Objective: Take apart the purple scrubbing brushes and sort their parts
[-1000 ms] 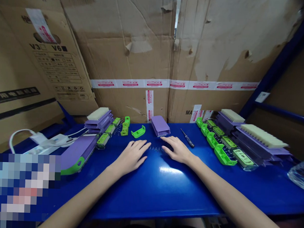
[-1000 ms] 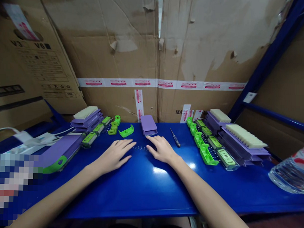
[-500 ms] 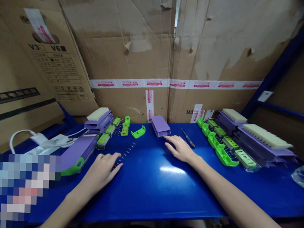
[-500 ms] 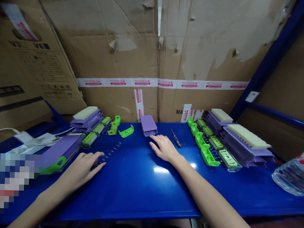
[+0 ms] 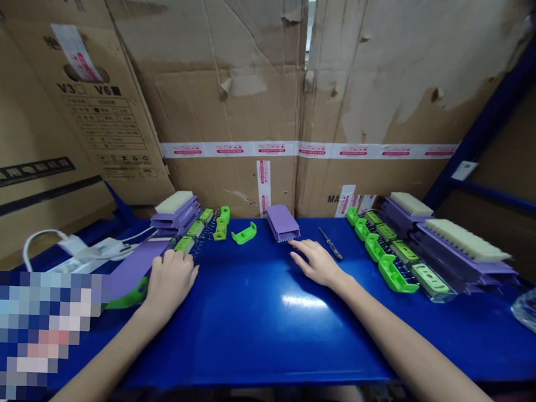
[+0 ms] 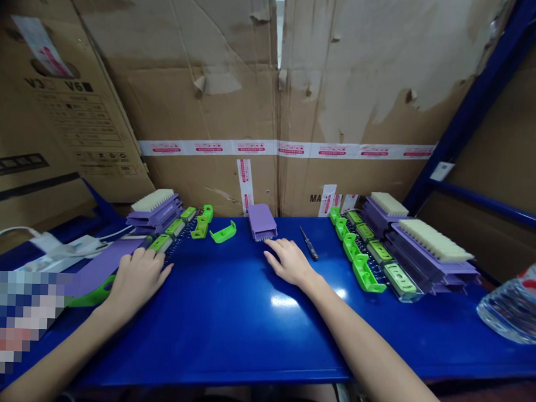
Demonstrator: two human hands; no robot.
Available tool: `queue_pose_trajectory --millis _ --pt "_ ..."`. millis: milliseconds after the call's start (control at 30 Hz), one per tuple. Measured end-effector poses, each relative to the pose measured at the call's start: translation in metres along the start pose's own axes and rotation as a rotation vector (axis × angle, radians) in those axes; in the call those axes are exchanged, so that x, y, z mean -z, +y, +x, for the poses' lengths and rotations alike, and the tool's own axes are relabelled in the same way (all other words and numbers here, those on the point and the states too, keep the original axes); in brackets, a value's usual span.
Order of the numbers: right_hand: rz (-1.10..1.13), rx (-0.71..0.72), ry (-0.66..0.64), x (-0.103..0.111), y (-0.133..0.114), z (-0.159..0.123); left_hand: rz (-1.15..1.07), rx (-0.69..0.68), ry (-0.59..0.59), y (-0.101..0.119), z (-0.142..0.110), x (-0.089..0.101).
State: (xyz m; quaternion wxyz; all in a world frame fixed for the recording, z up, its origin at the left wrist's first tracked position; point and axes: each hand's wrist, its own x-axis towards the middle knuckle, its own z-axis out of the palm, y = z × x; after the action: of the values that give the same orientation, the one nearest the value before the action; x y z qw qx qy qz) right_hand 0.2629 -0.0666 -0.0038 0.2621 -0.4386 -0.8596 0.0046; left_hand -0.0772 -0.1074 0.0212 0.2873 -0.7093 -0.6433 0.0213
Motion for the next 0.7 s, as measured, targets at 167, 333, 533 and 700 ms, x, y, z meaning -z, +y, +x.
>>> queue_pose_trajectory --millis 167,333,533,700 --pt "-0.003 -0.001 -0.006 0.002 -0.001 0.0 -0.016 0.0 0.012 0.001 0.01 -0.002" --pt "-0.003 -0.007 -0.013 0.003 -0.002 0.0 -0.097 0.072 0.06 0.006 0.019 0.0" --pt "0.003 -0.011 -0.028 0.004 -0.003 0.0 -0.125 0.002 0.135 0.031 0.04 0.013" --pt "0.004 -0.016 -0.019 0.004 -0.002 0.0 -0.235 -0.267 0.205 0.055 0.063 0.011"
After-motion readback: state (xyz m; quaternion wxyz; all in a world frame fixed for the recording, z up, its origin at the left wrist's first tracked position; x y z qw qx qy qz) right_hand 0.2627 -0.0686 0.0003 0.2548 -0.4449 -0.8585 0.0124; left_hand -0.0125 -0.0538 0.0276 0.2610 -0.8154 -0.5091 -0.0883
